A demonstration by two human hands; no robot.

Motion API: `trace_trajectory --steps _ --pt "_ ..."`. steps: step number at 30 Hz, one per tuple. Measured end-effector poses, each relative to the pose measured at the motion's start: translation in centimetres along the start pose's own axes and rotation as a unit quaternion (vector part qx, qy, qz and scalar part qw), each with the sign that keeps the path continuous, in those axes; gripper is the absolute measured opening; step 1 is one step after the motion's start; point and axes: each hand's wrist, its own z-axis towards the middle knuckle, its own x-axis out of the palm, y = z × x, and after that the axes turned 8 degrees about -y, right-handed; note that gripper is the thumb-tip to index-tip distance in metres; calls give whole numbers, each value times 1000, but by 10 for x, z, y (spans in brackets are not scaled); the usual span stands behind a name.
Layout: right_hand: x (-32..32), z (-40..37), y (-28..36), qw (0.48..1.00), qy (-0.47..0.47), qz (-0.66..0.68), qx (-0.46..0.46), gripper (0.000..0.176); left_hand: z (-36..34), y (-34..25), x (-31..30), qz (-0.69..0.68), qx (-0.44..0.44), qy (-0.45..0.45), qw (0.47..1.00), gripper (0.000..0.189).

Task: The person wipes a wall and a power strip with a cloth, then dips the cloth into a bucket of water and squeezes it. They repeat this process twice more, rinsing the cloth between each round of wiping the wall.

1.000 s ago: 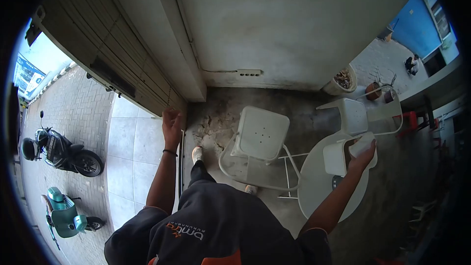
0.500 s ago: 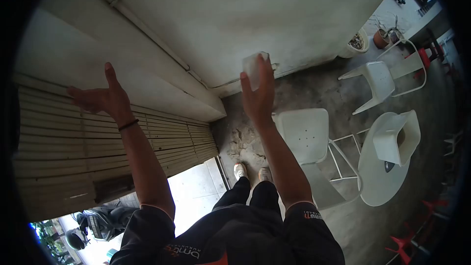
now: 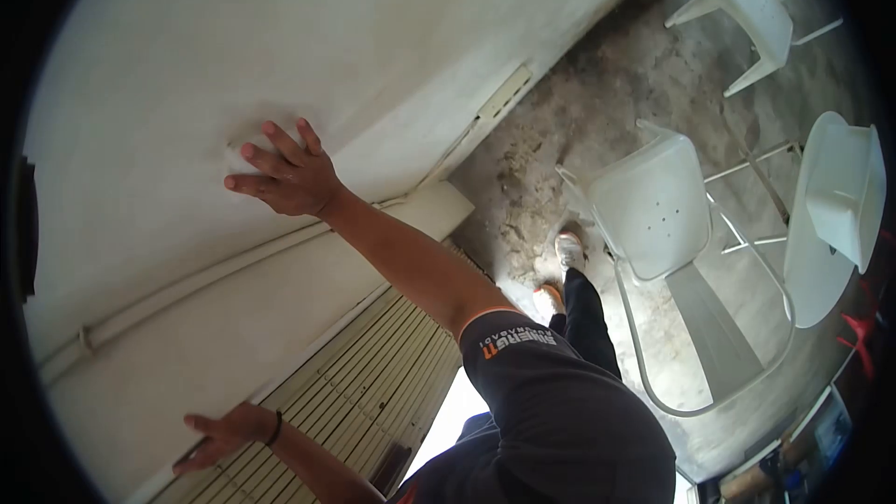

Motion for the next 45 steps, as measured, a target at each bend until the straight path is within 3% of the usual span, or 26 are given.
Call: trace_trajectory --steps 2,5,6,8,11,12,15,18,21,22,24,25,26,29,31,33,35,36,37,39,40,42,45 --pt "-6 -12 -25 1000 15 14 20 46 -7 -42 16 -44 -55 -6 997 91" --pt "-20 -11 -87 999 12 7 40 46 -3 -15 8 18 18 -54 998 81" --pt "-28 -11 -107 998 15 7 56 51 -6 -18 11 -2 -6 -48 999 86" --pt "-34 -19 -151 980 -27 19 195 60 -8 -29 16 -43 -55 -40 997 95" --pt "-48 -23 -224 899 -78 -18 431 59 -6 -25 14 -53 -44 -27 997 97" --pt "-57 -31 -247 883 -30 -132 449 57 -4 -20 9 -29 -44 -40 998 97" --pt "-66 -15 -267 789 -108 -52 603 57 0 -9 0 15 -34 -59 998 98" --pt "-70 -1 -241 828 -118 -53 546 58 -2 -18 5 12 -27 -47 998 98" --pt "-62 -2 -158 941 -40 -106 319 55 -2 -18 8 6 -19 -48 999 99" --pt "-47 -4 -109 926 -95 20 365 53 -1 -13 6 3 -10 -45 999 99" --pt "-44 -31 -25 976 79 -99 177 42 -1 -9 3 5 7 -42 999 99" --pt "-34 -42 12 981 78 18 178 46 0 -7 2 10 16 -42 999 99" --pt "-30 -53 34 990 108 15 86 50 1 -6 1 15 26 -41 999 98" --pt "-10 -70 25 999 35 -4 5 52 0 -10 3 7 19 -33 999 94" --pt "-10 -73 3 999 31 -11 8 52 1 -13 10 -16 49 -24 998 92" --pt "-25 -82 -36 993 55 -63 81 54 0 -12 5 38 61 -40 997 91" --pt "-36 -92 -84 971 57 -135 190 61 -4 -19 10 -24 37 -9 999 93" --pt "-34 -102 -109 944 12 -77 319 63 -6 -23 13 -57 26 5 998 94" --pt "-32 -111 -133 898 -56 -18 436 66 -9 -27 17 -45 8 -18 999 95" --pt "-46 -127 -185 836 -100 -64 536 63 -13 -33 21 -24 -28 -65 997 97" --pt "-54 -142 -205 812 -83 -155 556 60 -13 -32 21 -22 -27 -62 997 97" --pt "-67 -165 -234 734 -68 -152 658 59 -13 -30 18 -21 -25 -57 998 97" --pt "-79 -162 -242 599 -193 58 775 59 -9 -27 14 2 -4 -45 999 96"
